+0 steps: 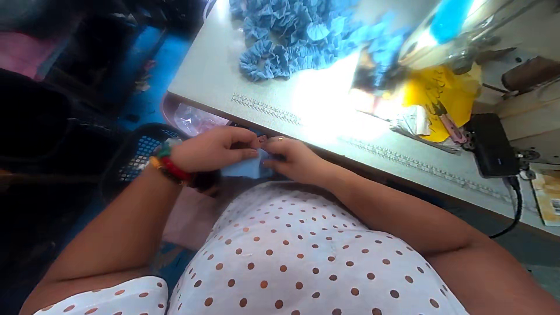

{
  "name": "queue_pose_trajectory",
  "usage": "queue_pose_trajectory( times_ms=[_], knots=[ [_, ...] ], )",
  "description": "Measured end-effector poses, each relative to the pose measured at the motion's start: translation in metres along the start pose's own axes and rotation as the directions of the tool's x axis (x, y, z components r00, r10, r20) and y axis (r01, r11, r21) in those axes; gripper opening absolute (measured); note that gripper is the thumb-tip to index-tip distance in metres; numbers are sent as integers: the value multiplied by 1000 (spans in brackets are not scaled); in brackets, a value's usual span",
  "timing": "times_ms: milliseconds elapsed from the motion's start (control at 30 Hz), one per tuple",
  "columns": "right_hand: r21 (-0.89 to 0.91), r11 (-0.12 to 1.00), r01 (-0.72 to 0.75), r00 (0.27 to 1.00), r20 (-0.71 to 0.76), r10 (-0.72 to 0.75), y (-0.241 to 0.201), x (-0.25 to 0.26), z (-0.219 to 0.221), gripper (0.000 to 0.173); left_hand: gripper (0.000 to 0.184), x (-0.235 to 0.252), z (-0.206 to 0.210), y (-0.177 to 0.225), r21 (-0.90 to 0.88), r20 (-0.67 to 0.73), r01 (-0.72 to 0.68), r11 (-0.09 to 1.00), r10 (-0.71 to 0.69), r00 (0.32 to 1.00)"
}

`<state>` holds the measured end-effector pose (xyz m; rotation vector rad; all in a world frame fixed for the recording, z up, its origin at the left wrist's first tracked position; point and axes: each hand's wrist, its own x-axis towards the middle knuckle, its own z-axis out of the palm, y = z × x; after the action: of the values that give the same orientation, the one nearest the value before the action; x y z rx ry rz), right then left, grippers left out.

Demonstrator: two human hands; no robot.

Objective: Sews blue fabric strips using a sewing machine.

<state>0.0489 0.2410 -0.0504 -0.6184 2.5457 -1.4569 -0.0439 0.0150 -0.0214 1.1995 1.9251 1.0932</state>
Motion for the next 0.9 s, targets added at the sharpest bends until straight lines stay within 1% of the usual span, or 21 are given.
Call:
queue_pose_trajectory(
  times_ms=[67, 133, 167, 233, 267, 333, 400, 433, 467, 500, 533, 567, 600, 633, 667, 700, 767, 800, 833, 867, 900],
  knots=[
    [147, 986, -85, 996, 5, 85, -5, 0, -8, 16, 6, -5, -6, -2, -117, 7, 45, 992, -45, 999],
    [230, 970, -77, 993, -67, 94, -13, -10, -24, 16, 6, -14, -14, -9, -172, 39, 81, 982, -75, 996],
    [220, 975, -32, 990, -130, 62, -17, -19, -36, 15, 5, -21, -19, -15, -196, 30, 101, 975, -97, 995],
    [139, 990, 37, 965, -264, 1, -21, -46, -67, 12, 4, -41, -29, -27, -268, -53, 136, 954, -156, 986],
    [92, 995, 42, 943, -332, -9, -21, -64, -84, 11, 5, -51, -33, -32, -308, -105, 131, 942, -171, 980],
    [78, 997, -3, 873, -486, 41, -16, -109, -113, 11, 10, -71, -41, -39, -375, -174, 111, 920, -187, 967],
    [107, 988, -112, 773, -615, 154, -5, -158, -130, 13, 16, -84, -51, -42, -398, -193, 106, 911, -196, 961],
    [108, 973, -204, 739, -635, 225, -1, -181, -134, 12, 16, -87, -55, -42, -390, -201, 103, 915, -194, 960],
    [64, 938, -341, 729, -612, 307, 1, -201, -134, 9, 13, -87, -59, -40, -369, -203, 107, 923, -192, 960],
    [-57, 876, -479, 760, -527, 381, 1, -215, -133, 11, 7, -82, -60, -35, -336, -206, 120, 934, -197, 959],
    [-228, 798, -557, 806, -379, 454, -1, -222, -130, 23, 9, -72, -58, -24, -272, -200, 150, 951, -208, 957],
    [-368, 746, -555, 831, -215, 512, -6, -218, -125, 31, 11, -59, -54, -11, -181, -166, 173, 968, -204, 965],
    [-437, 735, -518, 842, -110, 528, -12, -208, -117, 37, 10, -42, -47, 3, -91, -100, 154, 984, -163, 982],
    [-461, 760, -459, 876, -91, 474, -19, -193, -107, 43, 12, -23, -37, 15, -19, -13, 76, 997, -76, 997],
    [-432, 809, -399, 915, -130, 381, -27, -174, -95, 48, 15, -2, -25, 27, 27, 75, -35, 999, 33, 997],
    [-346, 882, -322, 945, -168, 279, -33, -154, -84, 55, 18, 19, -12, 38, 45, 145, -160, 986, 152, 978],
    [-77, 988, -131, 979, -168, 117, -40, -114, -63, 69, 20, 55, 11, 61, 1, 233, -312, 950, 303, 924],
    [86, 993, -77, 982, -164, 90, -41, -100, -55, 70, 18, 68, 17, 70, -50, 264, -318, 947, 320, 910],
    [232, 971, -65, 980, -170, 106, -42, -92, -50, 63, 16, 78, 19, 76, -96, 292, -295, 951, 310, 905],
    [324, 943, -75, 976, -172, 137, -42, -89, -51, 54, 13, 84, 15, 77, -133, 323, -241, 961, 272, 906],
    [358, 929, -93, 971, -172, 163, -42, -92, -55, 45, 11, 86, 9, 72, -170, 346, -180, 969, 230, 910]
  ],
)
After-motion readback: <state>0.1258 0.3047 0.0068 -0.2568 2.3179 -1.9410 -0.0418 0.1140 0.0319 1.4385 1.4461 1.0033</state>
